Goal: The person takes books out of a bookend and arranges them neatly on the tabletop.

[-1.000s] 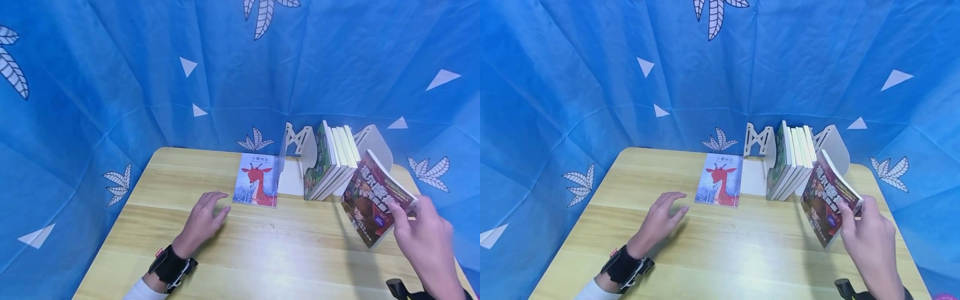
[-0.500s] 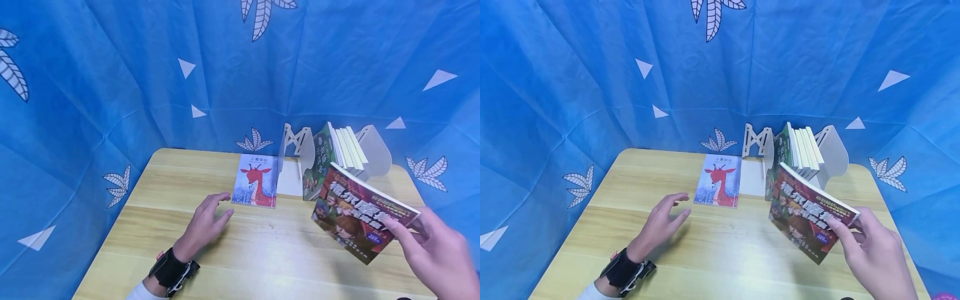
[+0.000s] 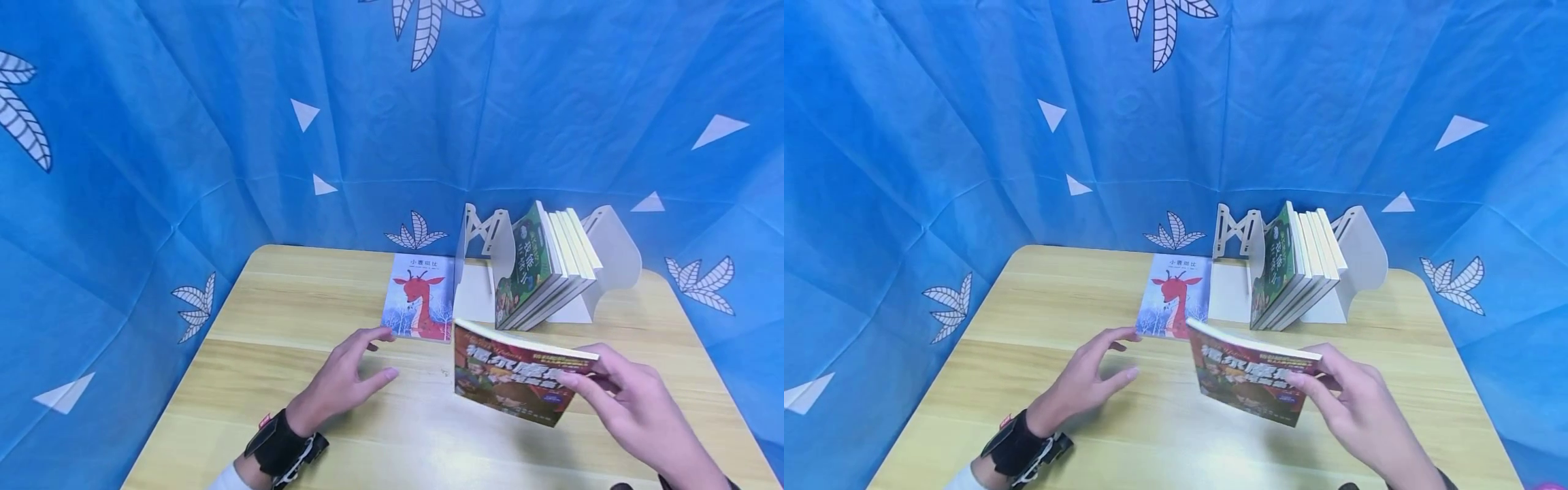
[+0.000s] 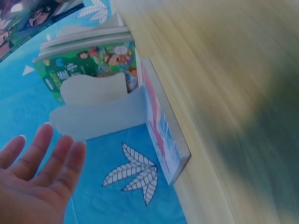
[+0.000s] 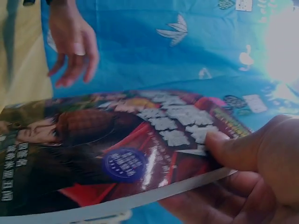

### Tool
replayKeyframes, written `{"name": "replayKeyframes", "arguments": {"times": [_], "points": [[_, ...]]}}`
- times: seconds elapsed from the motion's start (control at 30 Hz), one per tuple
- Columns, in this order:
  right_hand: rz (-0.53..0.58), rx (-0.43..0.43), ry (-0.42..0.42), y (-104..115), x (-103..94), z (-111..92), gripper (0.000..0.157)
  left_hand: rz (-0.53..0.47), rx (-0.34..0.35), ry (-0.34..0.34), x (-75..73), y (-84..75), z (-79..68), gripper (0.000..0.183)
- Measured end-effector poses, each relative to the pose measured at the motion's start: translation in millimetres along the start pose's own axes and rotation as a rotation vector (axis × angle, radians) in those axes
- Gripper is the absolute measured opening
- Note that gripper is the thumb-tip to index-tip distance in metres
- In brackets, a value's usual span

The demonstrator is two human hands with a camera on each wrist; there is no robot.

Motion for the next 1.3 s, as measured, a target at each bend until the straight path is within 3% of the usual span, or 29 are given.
{"name": "replayKeyframes", "arguments": {"times": [0.23, 0.43, 0.63, 0.8, 0.97, 1.17, 1.3], "points": [[0.144, -0.040, 0.079, -3, 29.3, -2, 0.038, -0.161, 0.006, 0.103, 2.6, -21.5, 1.8, 0.071], [0.295, -0.162, 0.055, -5, 55.0, -4, 0.044, -0.364, 0.057, 0.146, -0.4, -49.5, 6.0, 0.076], [0.367, -0.197, 0.057, 0, 73.4, -6, 0.044, -0.409, 0.197, 0.091, 5.7, -57.1, 5.1, 0.045], [0.400, -0.175, 0.085, 3, 82.3, -7, 0.042, -0.370, 0.215, 0.031, 10.8, -56.7, -1.6, 0.020], [0.365, -0.134, 0.131, 7, 85.6, -7, 0.034, -0.325, 0.233, -0.034, 10.8, -55.2, -4.9, 0.018], [0.335, -0.058, 0.176, 8, 84.9, -6, 0.026, -0.314, 0.246, -0.072, 14.9, -48.7, -8.3, 0.034], [0.334, -0.063, 0.161, 7, 85.9, -6, 0.028, -0.307, 0.244, -0.064, 21.6, -36.5, -10.1, 0.021]]}}
Point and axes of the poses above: each hand's wrist, its own z-axis towards the middle knuckle, its own x-axis out of the palm, y = z × x, the point moved 2 cm from there along z, towards the middle knuckle, and after that the axes turned 8 degrees about -y, right-handed, at the moved point
